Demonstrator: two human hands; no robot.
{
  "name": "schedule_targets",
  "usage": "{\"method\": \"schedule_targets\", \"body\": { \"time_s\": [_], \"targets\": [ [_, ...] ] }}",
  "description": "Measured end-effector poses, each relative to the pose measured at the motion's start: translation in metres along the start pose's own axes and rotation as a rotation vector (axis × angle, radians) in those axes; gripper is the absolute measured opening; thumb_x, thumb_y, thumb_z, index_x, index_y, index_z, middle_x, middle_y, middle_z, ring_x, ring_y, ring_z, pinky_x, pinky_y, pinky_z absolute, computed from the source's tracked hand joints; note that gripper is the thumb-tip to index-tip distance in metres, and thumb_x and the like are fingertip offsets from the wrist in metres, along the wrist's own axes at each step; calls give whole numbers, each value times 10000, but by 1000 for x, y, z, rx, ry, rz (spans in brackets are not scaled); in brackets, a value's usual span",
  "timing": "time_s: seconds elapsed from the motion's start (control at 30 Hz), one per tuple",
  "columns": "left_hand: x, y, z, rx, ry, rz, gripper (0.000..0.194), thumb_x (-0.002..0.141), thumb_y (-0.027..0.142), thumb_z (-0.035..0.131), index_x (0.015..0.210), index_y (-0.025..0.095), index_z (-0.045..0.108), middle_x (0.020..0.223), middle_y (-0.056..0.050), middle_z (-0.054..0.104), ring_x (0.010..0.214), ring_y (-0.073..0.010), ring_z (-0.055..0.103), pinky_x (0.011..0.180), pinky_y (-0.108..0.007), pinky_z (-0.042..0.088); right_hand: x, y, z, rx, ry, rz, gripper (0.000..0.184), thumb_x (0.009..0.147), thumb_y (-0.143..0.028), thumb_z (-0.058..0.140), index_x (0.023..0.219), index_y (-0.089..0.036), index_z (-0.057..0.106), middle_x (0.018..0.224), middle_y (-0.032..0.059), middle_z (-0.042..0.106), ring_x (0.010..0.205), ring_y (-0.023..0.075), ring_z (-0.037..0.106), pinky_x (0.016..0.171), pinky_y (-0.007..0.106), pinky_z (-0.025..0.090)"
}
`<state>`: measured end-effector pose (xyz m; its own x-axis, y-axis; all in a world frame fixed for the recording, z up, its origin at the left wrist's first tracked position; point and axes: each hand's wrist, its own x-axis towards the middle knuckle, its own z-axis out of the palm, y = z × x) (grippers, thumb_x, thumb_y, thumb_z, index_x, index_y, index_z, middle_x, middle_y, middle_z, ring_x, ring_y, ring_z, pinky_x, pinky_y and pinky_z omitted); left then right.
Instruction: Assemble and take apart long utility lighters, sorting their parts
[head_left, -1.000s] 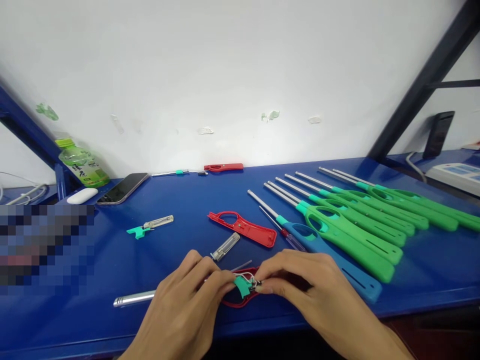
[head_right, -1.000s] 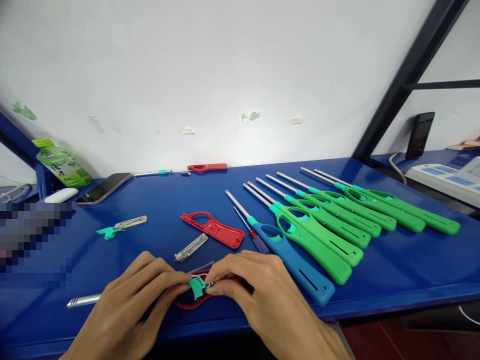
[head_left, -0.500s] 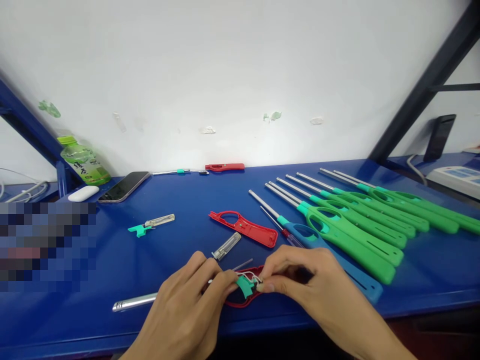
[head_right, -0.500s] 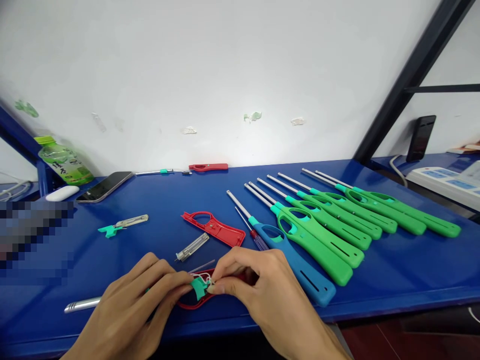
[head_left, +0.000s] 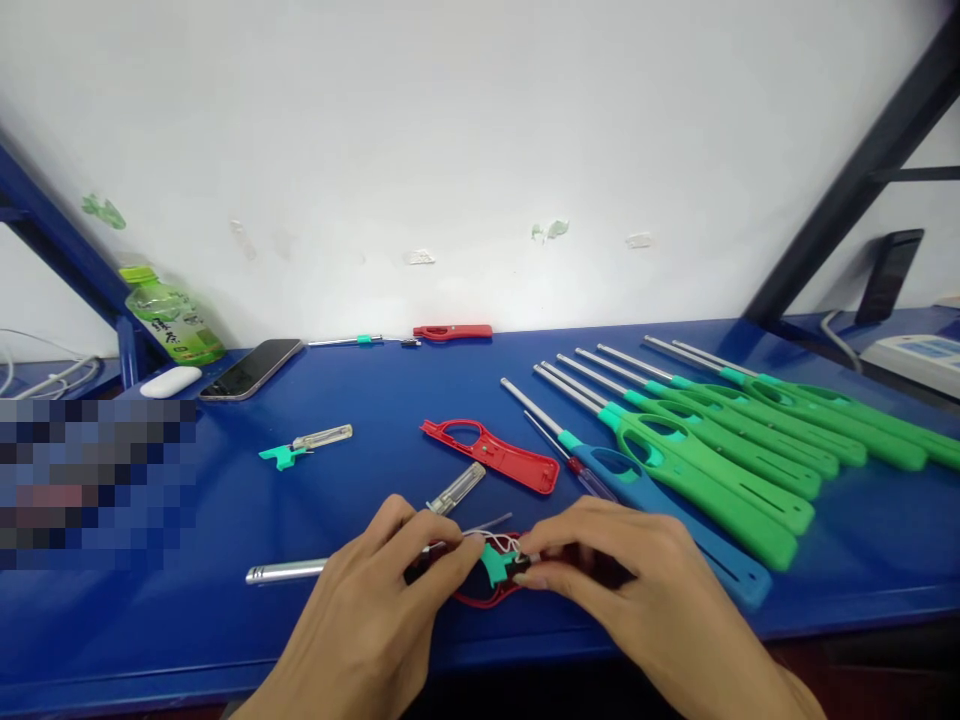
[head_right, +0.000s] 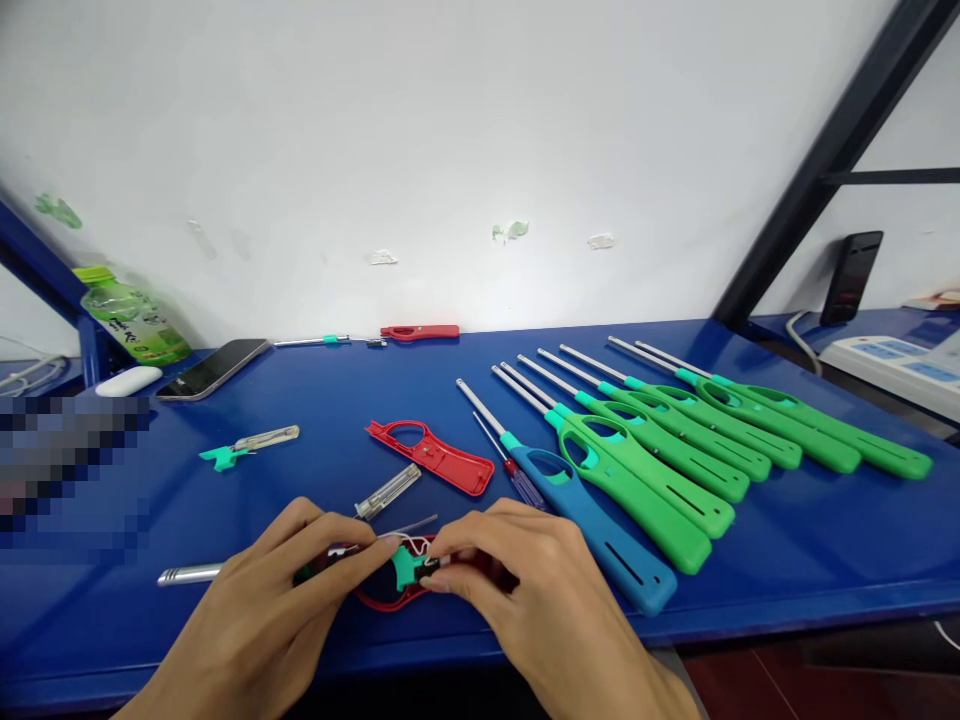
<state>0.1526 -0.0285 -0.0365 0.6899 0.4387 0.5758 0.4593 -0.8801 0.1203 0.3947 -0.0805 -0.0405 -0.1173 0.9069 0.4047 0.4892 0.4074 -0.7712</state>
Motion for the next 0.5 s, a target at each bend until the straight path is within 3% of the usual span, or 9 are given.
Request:
{"method": "schedule_targets", "body": {
  "time_s": [0.27, 0.5],
  "targets": [
    [-4, -3, 1, -18, -4, -11, 443, 1001, -71, 451, 1258, 206, 683, 1025, -31, 713, 784, -158, 514, 630, -259, 506, -1, -1, 1, -51, 29, -170, 154, 950, -149, 800, 1031, -279, 779, 902, -96, 815, 780, 91, 716, 763, 158, 557],
    [-5, -5, 0, 11, 1, -33, 506, 969, -107, 442, 1245, 233, 694, 1055, -13, 733, 788, -154, 535, 634, -249, 509, 1, -3, 0, -59, 33, -185, 123, 968, -148, 774, 1029, -253, 791, 891, -49, 823, 762, 127, 739, 744, 195, 593]
  ]
}}
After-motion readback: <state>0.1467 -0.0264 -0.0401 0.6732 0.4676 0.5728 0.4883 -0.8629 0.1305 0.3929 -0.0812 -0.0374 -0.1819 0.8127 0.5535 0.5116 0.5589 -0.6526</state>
